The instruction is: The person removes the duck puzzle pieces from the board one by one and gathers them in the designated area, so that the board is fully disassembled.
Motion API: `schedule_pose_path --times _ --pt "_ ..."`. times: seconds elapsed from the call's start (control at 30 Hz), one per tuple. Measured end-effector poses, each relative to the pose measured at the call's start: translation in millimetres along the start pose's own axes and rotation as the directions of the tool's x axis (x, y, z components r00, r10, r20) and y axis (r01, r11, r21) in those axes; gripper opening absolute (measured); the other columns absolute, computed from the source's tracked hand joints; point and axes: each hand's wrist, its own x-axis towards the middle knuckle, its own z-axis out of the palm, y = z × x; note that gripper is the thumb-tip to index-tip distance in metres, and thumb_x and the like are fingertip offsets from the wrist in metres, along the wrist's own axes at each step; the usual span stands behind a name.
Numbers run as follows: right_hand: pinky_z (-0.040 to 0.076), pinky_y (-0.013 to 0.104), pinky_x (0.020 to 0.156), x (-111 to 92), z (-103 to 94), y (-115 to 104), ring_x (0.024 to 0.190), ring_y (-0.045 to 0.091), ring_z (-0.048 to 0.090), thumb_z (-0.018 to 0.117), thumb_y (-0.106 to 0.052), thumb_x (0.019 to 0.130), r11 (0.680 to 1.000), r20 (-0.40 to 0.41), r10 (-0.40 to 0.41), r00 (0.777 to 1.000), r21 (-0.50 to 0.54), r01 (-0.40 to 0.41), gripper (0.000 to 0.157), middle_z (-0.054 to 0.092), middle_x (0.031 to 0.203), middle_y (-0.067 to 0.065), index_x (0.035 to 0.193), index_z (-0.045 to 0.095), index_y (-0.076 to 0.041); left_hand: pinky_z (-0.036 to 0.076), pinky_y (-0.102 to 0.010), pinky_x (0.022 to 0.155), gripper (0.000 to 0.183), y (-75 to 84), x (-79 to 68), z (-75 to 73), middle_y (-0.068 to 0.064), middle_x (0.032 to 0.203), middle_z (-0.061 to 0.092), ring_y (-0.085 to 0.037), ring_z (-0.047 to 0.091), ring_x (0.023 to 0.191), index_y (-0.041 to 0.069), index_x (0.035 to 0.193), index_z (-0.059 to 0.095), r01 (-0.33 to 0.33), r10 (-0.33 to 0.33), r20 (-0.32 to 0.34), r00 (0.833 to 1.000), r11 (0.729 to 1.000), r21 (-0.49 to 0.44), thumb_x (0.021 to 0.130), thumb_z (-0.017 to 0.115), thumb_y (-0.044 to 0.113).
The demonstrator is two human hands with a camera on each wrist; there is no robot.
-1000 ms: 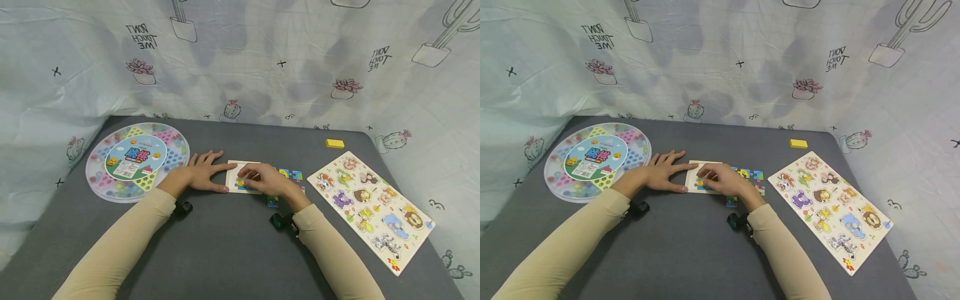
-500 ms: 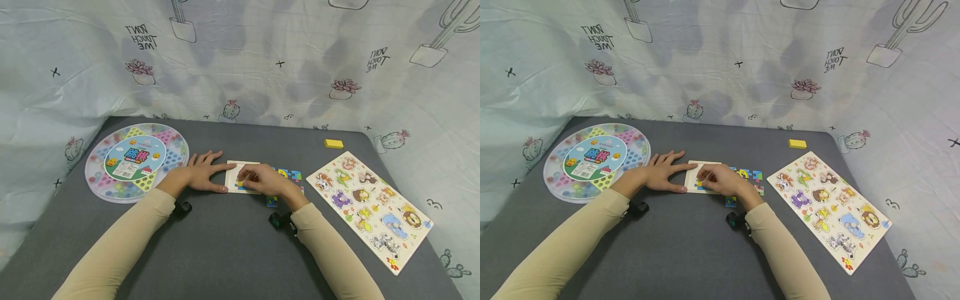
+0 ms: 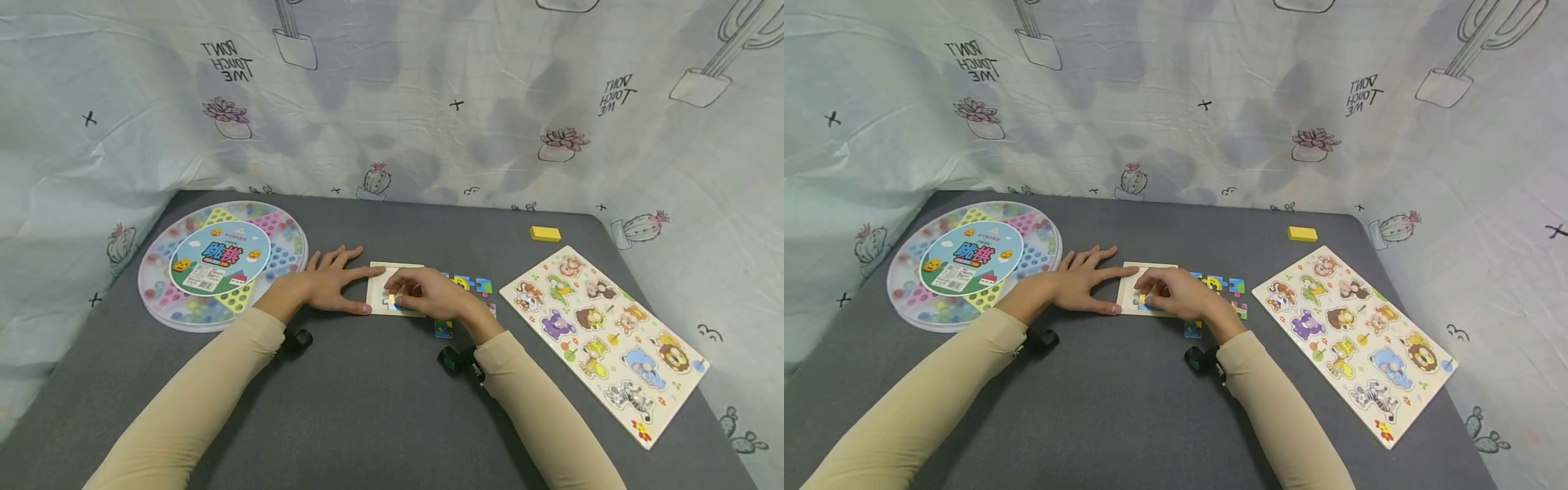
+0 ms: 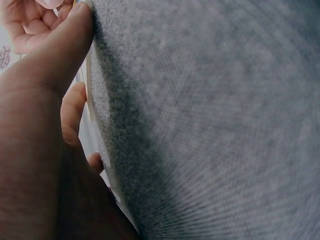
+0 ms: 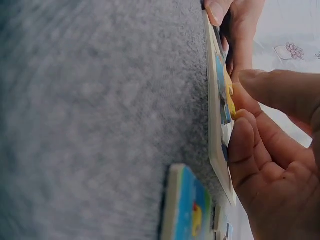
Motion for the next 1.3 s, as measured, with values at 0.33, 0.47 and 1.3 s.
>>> schedule_pose_path --times 0.33,0.47,1.3 --pt "0.057 0.035 0.089 -1.1 -0.3 0.2 0.099 0.019 0.068 0.065 -0.008 0.101 0.999 0.008 0.019 1.0 0.04 -0.02 0.023 0.066 0.123 0.007 0.123 0.07 -0.007 -0.004 -0.074 0.117 0.088 4.4 -1.9 -6.7 -0.006 0.174 -0.004 -0.042 -0.007 0.158 0.048 0.162 0.021 -0.021 0.021 0.005 1.0 0.999 0.026 0.088 0.058 0.078" --pt "0.057 0.033 0.088 -0.6 0.6 -0.8 0.097 0.018 0.067 0.068 -0.009 0.1 0.999 0.018 0.014 1.0 0.03 -0.014 0.02 0.065 0.121 0.007 0.119 0.071 -0.008 -0.007 -0.073 0.117 0.089 2.5 -2.3 -4.9 -0.005 0.174 -0.005 -0.041 -0.009 0.158 0.049 0.162 0.021 -0.008 0.008 0.009 1.0 1.0 0.002 0.087 0.057 0.08" --pt "0.056 0.036 0.081 -3.0 3.2 -11.2 0.089 0.016 0.066 0.066 -0.004 0.098 0.996 -0.075 -0.053 0.996 -0.075 0.047 0.032 0.067 0.111 0.007 0.129 0.065 -0.01 -0.009 -0.071 0.118 0.089 -7.2 1.9 2.7 0.0 0.174 -0.008 -0.038 -0.013 0.158 0.056 0.159 0.02 0.003 -0.003 0.006 1.0 1.0 -0.015 0.083 0.053 0.087"
